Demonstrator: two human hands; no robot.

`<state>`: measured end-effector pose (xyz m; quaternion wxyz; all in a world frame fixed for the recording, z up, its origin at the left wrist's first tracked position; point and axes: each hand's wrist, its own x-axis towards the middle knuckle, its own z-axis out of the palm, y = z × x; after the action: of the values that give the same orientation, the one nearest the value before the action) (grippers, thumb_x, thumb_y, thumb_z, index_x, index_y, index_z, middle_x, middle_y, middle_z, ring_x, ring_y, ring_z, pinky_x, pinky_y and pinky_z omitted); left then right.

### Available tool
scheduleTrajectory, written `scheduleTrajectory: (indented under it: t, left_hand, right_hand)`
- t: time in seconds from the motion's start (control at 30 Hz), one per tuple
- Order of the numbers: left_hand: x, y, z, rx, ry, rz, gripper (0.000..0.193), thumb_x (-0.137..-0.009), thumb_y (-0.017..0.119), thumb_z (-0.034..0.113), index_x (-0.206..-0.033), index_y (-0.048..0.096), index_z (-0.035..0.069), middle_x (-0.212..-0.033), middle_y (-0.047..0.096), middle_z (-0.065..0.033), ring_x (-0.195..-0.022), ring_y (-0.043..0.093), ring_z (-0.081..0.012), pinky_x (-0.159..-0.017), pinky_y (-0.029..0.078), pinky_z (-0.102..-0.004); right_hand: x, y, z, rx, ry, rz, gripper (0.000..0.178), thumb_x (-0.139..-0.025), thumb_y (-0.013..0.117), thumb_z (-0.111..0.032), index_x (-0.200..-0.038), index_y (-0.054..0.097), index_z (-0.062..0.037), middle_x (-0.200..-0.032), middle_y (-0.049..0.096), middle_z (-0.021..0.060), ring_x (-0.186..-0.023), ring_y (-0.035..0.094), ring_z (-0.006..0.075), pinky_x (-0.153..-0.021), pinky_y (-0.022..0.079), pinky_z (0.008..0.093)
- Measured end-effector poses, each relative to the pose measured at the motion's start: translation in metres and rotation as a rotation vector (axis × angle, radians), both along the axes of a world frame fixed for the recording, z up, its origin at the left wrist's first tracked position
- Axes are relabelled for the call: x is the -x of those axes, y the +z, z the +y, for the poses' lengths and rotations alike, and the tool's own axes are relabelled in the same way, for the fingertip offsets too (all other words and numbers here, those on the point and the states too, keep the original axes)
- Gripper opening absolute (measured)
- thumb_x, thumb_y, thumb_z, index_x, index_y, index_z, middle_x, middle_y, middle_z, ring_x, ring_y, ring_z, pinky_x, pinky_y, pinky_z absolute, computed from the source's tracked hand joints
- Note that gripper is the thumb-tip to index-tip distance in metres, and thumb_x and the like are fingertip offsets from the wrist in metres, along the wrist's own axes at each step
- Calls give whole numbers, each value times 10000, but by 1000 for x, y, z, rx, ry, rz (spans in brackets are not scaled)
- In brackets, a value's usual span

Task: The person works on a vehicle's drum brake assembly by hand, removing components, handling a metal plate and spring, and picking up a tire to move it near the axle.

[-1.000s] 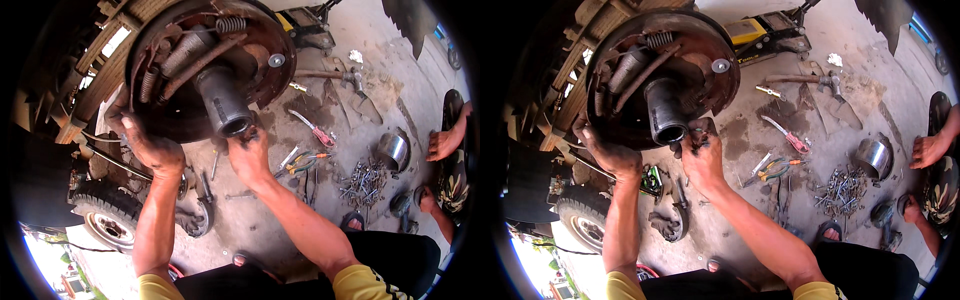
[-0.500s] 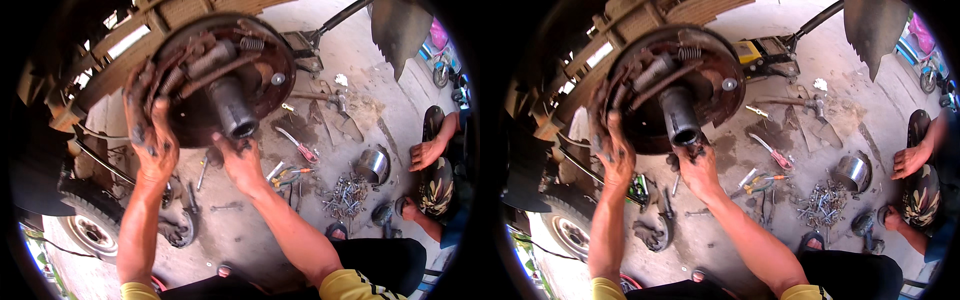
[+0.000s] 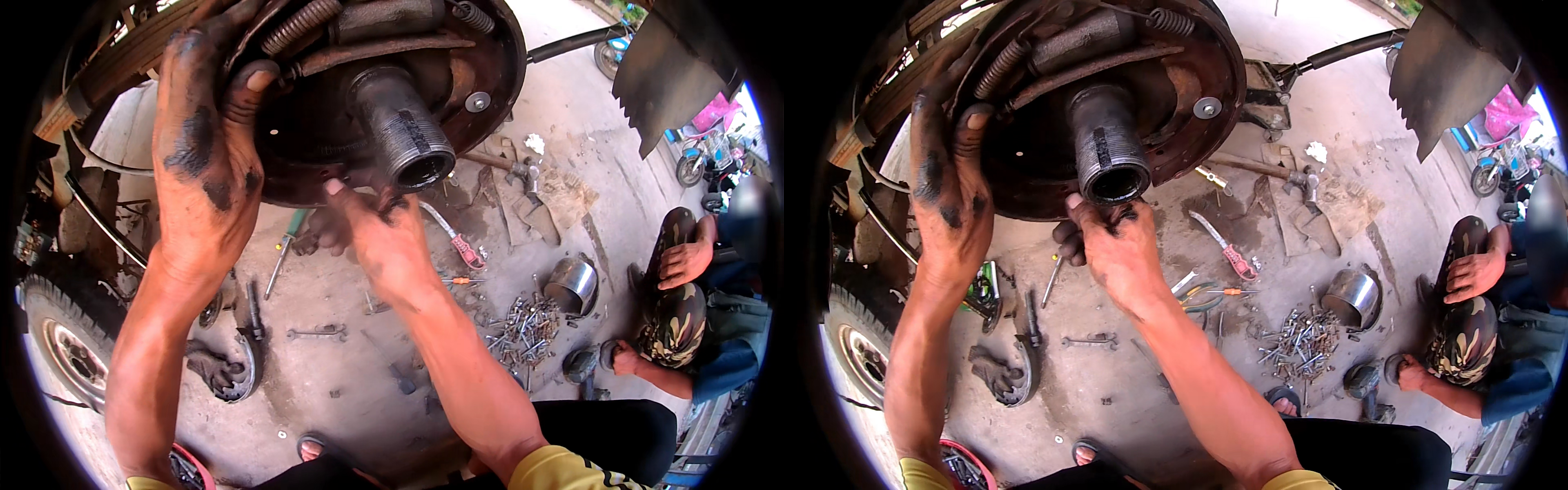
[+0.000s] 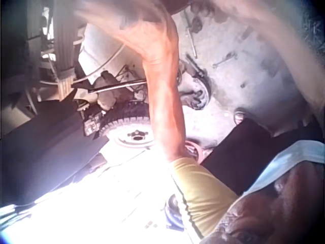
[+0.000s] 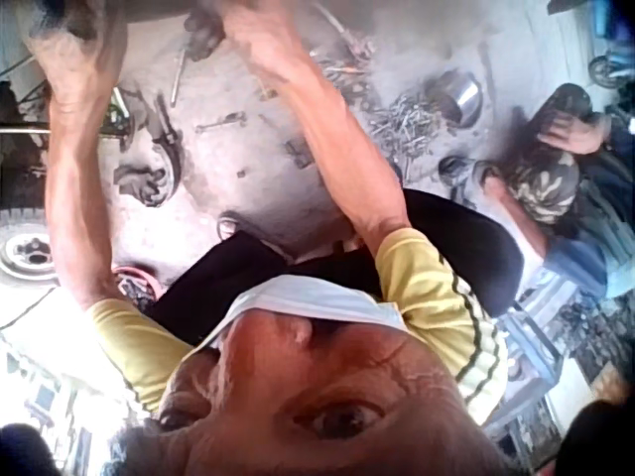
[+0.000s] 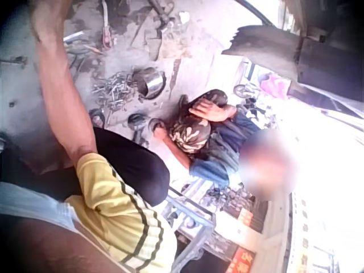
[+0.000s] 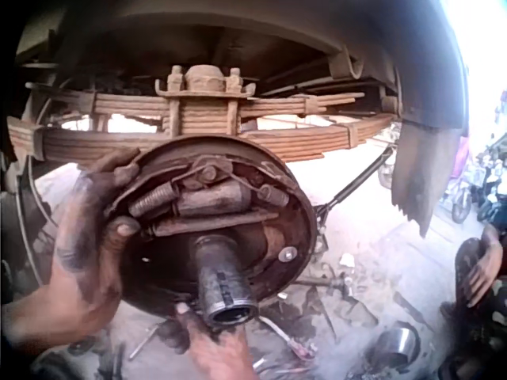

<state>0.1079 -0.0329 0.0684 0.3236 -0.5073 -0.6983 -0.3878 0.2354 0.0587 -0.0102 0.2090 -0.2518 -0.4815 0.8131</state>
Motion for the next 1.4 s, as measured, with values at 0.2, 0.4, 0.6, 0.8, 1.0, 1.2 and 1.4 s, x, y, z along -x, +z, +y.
scheduleTrajectory:
  t: [0.2,0.4,0.6,0.8,1.0,1.2,1.4]
  left_hand:
    - [6,4,-9,-23,-10,74,310,-1036,501,47,-1341,545,8,-1240,617,-165,-1162,602,-260,-1012,476,-362]
    - [1,9,-9,2,5,91,304,-1001,549,22,-1304,564,18,-1192,632,-176,-1084,638,-307,-939,519,-376]
    - [4,32,-35,37,134,293,306,-956,613,17,-1260,578,27,-1175,645,-171,-1062,652,-340,-895,541,-384]
    - [9,16,-20,3,-9,250,320,-940,636,16,-1255,582,38,-1182,643,-146,-1057,657,-288,-888,541,-363]
    - [9,20,-24,0,-54,122,333,-946,640,39,-1272,576,34,-1179,638,-139,-1064,654,-265,-899,535,-356]
    - [11,13,-16,-13,-19,213,349,-945,641,40,-1287,572,31,-1191,637,-136,-1076,649,-253,-914,527,-352]
    - [11,7,-19,-20,-62,36,369,-949,626,28,-1311,564,-10,-1239,628,-151,-1144,637,-248,-956,536,-361]
  right_hand:
    - [-3,4,-11,23,55,14,236,-965,664,-194,-1004,574,20,-724,653,111,-566,581,143,-506,452,280]
    - [-5,1,-17,61,66,-4,260,-967,678,-235,-1021,605,9,-733,646,91,-568,576,138,-507,451,269]
    - [5,19,-28,57,174,4,285,-970,681,-232,-1069,605,25,-729,649,88,-556,581,132,-494,451,264]
    - [1,12,-17,34,157,-83,333,-976,672,-243,-1146,587,30,-739,646,79,-547,573,119,-482,445,243]
    - [1,19,-14,42,211,-84,340,-979,669,-230,-1170,571,34,-732,650,89,-544,580,129,-487,455,251]
    - [-3,22,-3,-18,238,-139,362,-973,679,-226,-1188,566,43,-726,659,104,-551,602,143,-497,479,260]
    - [-2,18,1,0,264,-134,363,-972,683,-236,-1174,571,45,-729,665,106,-552,610,145,-494,483,261]
